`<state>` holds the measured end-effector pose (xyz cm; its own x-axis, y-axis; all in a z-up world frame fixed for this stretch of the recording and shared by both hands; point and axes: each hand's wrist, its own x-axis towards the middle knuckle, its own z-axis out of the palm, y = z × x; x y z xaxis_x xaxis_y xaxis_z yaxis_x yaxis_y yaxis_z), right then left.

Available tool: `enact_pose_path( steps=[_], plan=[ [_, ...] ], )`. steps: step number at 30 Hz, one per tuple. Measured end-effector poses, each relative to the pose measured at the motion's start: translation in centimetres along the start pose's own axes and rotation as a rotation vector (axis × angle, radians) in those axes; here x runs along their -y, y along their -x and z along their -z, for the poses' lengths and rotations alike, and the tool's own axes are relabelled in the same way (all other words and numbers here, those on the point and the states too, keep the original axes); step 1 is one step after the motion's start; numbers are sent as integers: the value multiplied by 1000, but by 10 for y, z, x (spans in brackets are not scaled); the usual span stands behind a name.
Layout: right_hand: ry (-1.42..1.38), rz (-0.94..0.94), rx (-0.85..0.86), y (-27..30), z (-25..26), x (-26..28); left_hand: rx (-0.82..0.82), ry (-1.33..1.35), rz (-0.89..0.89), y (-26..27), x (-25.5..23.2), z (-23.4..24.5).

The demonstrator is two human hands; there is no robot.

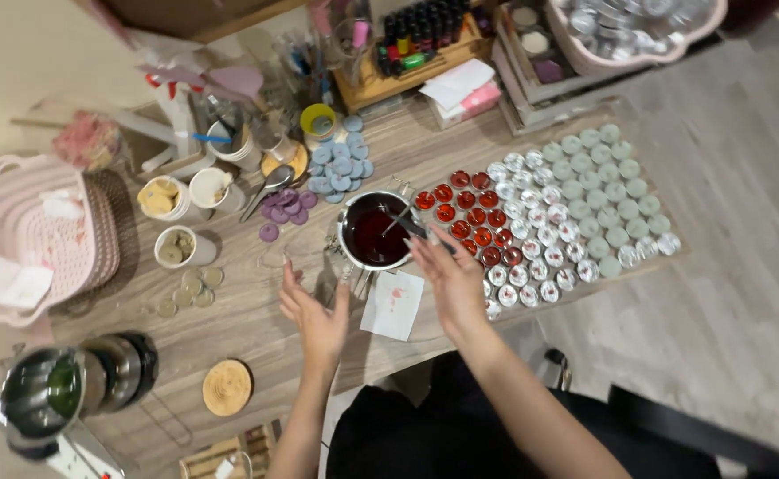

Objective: Pouring melted wax into small candle containers and preparing wicks for tealights.

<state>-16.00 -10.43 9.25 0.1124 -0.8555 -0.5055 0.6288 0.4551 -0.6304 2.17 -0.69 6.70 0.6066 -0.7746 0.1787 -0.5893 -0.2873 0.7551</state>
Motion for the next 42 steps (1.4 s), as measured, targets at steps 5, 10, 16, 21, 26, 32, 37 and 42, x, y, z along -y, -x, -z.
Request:
enact_pose_path(
  steps=[5,10,16,21,26,32,37,42],
  plan=[
    [344,33,215,-19,8,22,-153,-148,94,35,20,0],
    [610,49,315,-14,8,32,-424,-124,332,83,32,2],
    [476,-64,222,-14,47,34,-54,-36,574,136,34,-30],
    [361,-269,51,-6,80,27,-36,-384,148,105,12,-46],
    [363,-297,48,-14,66,29,336,178,310,111,50,-78],
    [434,-266,45,-19,53,30,262,-127,235,97,-4,-52],
    [423,-172,133,-13,51,30,102,-183,-20,104,21,-95],
    [412,-176,75,2,51,26,267,66,305,104,32,-94]
  ],
)
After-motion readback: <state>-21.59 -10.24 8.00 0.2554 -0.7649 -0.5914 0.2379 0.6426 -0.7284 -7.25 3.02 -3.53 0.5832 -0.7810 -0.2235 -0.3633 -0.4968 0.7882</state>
